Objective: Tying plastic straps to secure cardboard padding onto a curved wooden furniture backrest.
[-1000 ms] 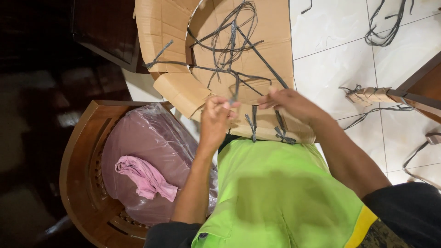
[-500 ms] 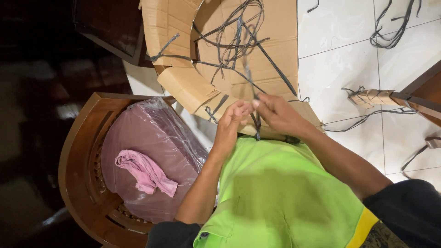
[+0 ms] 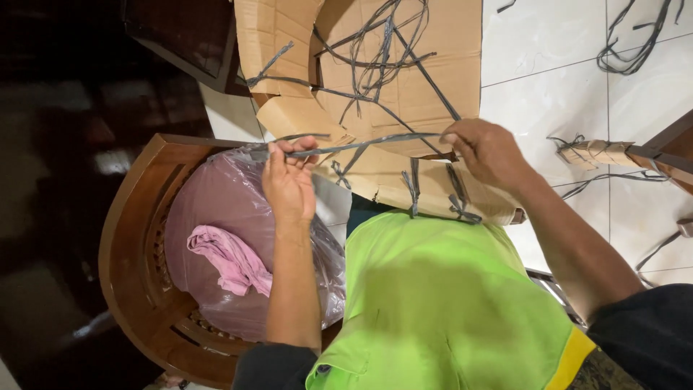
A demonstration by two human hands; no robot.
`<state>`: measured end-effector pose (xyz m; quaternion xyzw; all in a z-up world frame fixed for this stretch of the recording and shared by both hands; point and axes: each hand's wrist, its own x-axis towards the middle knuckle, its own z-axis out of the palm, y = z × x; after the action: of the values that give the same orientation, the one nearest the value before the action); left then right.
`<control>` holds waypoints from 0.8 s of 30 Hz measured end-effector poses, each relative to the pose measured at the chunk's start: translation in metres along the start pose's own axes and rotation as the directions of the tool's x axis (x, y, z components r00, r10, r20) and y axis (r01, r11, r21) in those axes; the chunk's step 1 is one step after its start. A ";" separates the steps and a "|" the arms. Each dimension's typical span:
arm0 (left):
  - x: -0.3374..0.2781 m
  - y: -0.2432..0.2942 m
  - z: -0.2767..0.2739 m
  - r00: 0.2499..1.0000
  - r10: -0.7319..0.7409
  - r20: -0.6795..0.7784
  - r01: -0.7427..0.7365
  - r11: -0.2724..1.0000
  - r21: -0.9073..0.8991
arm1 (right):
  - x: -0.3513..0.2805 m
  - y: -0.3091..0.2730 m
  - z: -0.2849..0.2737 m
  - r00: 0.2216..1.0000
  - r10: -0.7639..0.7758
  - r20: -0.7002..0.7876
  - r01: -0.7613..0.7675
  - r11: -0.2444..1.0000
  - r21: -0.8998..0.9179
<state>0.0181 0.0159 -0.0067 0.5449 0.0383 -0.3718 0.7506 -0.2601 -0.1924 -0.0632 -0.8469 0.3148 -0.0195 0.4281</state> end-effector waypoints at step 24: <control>0.032 -0.055 -0.069 0.975 -0.104 -0.196 0.191 0.843 0.502 | 0.142 -0.077 0.175 0.671 0.521 0.528 -0.699 0.207 0.685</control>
<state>0.0315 0.0505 -0.0927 0.7504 0.0394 -0.3798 0.5395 -0.0543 -0.1125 -0.1506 -0.3207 0.5292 0.0768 0.7818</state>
